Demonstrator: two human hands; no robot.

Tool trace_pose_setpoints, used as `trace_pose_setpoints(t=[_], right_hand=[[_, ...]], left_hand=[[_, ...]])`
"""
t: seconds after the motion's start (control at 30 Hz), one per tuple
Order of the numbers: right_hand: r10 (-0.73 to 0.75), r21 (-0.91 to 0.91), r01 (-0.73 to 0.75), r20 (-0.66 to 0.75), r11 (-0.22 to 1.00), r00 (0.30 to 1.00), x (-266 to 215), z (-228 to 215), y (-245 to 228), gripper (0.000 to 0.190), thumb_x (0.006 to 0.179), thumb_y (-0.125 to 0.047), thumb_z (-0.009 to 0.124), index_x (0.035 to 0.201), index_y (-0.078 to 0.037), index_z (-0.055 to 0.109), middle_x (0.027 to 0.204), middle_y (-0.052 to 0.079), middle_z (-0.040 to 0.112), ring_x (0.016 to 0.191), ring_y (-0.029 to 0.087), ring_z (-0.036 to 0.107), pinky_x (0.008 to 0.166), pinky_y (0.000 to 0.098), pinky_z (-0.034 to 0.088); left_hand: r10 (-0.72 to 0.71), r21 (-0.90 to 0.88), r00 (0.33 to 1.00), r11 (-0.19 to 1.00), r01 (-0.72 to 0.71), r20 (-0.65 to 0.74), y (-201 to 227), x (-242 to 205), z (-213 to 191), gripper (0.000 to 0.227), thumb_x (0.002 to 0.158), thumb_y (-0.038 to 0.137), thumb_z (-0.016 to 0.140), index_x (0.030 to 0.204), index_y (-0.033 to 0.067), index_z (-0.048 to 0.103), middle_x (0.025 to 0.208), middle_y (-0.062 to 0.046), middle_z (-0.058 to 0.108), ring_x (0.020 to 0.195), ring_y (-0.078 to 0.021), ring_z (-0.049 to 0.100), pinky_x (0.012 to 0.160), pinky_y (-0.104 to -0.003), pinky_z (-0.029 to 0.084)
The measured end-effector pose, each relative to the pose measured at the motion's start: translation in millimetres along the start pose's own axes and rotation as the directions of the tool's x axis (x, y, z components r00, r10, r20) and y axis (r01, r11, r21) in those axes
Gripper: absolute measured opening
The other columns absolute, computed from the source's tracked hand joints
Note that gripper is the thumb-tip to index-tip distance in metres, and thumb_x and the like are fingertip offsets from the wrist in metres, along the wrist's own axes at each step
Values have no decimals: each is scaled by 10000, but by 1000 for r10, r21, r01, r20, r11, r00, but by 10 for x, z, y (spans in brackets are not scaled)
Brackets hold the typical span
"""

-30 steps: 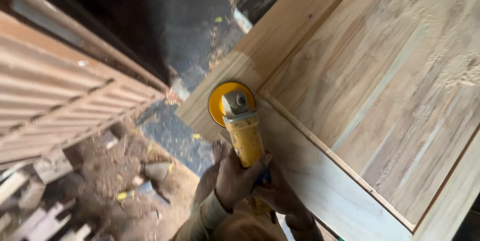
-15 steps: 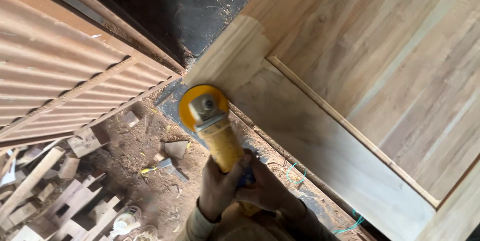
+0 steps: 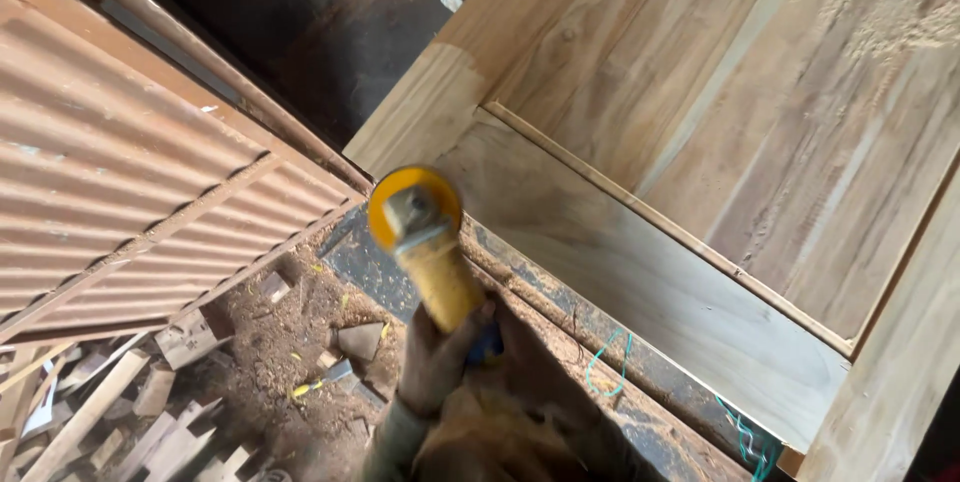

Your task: Using a hand-held power sander to smooth the surface and edges of a wooden door.

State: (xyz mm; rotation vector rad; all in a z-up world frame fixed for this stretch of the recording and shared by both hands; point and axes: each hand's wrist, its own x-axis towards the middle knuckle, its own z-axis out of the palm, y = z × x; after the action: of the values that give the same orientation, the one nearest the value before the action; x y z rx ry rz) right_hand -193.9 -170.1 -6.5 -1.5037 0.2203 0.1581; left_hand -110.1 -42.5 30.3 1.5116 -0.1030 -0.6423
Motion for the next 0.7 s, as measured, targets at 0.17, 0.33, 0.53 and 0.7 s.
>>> trace_pose_setpoints(t=[0.17, 0.33, 0.53, 0.7], right_hand=[[-77, -16, 75, -128, 997, 989, 458, -321, 110, 793, 694, -119, 803, 1408, -28, 471, 1127, 84, 630, 1017, 190, 624, 882, 363, 562], [-1, 99, 16, -153, 995, 988, 610, -514, 173, 679, 719, -36, 783, 1344, -35, 517, 1069, 49, 634, 972, 153, 641, 819, 330, 564], [291, 219, -239, -247, 946, 925, 17, -446, 158, 619, 737, 24, 768, 1309, -51, 543, 941, 108, 646, 806, 237, 647, 672, 375, 557], [198, 86, -179, -369, 980, 908, -427, -503, 130, 704, 733, 11, 737, 1386, -76, 489, 1042, 52, 640, 903, 148, 663, 769, 337, 595]], left_hand=[[85, -65, 990, 995, -78, 114, -66, 658, 129, 388, 887, 319, 777, 1043, -26, 688, 869, -65, 738, 749, -108, 672, 649, -291, 575], [11, -6, 997, 1000, -11, 75, -463, 1002, 220, 406, 872, 322, 799, 1031, -34, 686, 870, -69, 755, 739, -114, 701, 639, -302, 595], [103, -124, 968, 989, -76, 228, -754, 636, 419, 404, 898, 335, 763, 1067, -27, 701, 894, -66, 755, 771, -109, 700, 661, -301, 590], [36, -72, 929, 997, -9, 369, -192, 432, 460, 427, 867, 378, 778, 1038, 4, 662, 850, -70, 746, 754, -135, 712, 657, -310, 594]])
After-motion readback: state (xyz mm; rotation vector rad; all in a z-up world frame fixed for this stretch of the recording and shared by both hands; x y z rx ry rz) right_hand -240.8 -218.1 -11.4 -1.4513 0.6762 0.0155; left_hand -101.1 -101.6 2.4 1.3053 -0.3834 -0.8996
